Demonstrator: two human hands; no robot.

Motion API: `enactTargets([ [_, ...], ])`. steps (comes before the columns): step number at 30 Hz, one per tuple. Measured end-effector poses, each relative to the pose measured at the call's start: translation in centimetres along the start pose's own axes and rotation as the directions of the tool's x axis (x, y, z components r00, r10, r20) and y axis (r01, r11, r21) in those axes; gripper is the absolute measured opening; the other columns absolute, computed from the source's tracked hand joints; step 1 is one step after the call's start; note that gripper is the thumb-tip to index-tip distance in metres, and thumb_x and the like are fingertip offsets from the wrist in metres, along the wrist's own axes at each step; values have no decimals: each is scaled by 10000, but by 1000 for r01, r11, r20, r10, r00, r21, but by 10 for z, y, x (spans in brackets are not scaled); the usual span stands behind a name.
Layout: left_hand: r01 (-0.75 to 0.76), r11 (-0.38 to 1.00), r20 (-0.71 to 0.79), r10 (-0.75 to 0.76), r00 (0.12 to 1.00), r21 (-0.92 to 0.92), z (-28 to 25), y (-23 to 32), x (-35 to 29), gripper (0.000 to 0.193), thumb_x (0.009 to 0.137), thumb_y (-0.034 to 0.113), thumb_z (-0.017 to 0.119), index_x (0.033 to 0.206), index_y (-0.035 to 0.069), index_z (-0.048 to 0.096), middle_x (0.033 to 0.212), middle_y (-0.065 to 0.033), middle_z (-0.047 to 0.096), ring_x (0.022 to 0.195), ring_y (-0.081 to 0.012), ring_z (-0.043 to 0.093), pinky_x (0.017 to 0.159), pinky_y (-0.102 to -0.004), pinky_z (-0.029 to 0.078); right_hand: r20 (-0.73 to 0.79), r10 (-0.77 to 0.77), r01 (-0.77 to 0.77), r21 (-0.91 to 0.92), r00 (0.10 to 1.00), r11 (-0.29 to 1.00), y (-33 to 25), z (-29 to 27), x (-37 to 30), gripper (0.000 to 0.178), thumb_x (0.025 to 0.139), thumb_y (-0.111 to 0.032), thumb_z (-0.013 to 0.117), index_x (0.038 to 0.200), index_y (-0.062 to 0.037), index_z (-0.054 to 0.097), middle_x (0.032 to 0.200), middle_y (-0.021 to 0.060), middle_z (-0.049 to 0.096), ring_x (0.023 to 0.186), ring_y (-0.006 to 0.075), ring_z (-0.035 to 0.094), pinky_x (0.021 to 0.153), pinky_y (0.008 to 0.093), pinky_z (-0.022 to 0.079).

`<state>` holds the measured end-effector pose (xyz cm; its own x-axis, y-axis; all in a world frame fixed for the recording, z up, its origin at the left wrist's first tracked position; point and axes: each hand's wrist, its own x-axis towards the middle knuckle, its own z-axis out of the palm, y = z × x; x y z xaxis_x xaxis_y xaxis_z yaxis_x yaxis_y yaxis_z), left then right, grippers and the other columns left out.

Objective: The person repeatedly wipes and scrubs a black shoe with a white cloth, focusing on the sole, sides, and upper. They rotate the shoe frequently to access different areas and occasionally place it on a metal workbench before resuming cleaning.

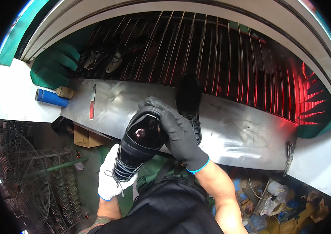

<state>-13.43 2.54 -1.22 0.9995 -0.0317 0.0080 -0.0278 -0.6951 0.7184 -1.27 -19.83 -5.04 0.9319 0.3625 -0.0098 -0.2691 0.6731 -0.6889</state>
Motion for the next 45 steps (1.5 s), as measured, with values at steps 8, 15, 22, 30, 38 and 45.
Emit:
enactTargets([
  [8,-310,788,-36,387,921,533,13,36,7,631,695,137,832,1303,60,687,1379,-256,624,1195,-411,614,1016,-494,471,-120,219,-231,-95,968,968,39,13,-19,977,872,-21,772,1632,-101,164,1420,112,556,1299,223,561,1115,390,480],
  [15,-364,843,-81,427,901,396,-18,24,40,329,793,11,801,1118,-23,755,760,-105,687,619,-255,634,608,-363,514,-89,381,-387,-53,920,921,49,-18,-29,937,723,-68,773,1568,-36,371,1400,153,614,1259,299,637,1110,458,516],
  [22,-251,962,362,197,911,108,-20,3,67,614,878,296,781,1356,-58,630,783,-159,677,674,-316,674,635,-415,541,44,482,-483,18,875,875,40,-12,-35,893,751,-47,759,1561,-44,381,1392,121,609,1263,244,608,1091,389,484],
  [30,-349,813,297,228,928,466,2,19,60,497,948,263,687,1337,-45,656,657,-83,605,596,-247,621,578,-388,500,-94,519,-526,-77,849,847,28,-5,-31,824,771,-60,703,1549,-44,434,1353,93,623,1225,206,612,1082,359,478],
  [38,-311,816,-9,361,933,487,6,11,89,447,927,154,679,1345,0,651,738,-123,660,559,-305,623,563,-393,517,3,397,-350,-464,918,814,24,14,-24,1225,806,-99,822,1668,-30,-45,1505,182,498,1345,270,540,1140,387,434],
  [45,-181,979,-235,155,960,-96,-15,37,86,989,845,262,845,1603,-42,289,1125,-171,751,966,-253,752,845,-340,599,325,4,287,-841,946,459,42,-11,-17,974,791,-126,852,1582,25,303,1567,254,432,1430,365,495,1165,422,443],
])
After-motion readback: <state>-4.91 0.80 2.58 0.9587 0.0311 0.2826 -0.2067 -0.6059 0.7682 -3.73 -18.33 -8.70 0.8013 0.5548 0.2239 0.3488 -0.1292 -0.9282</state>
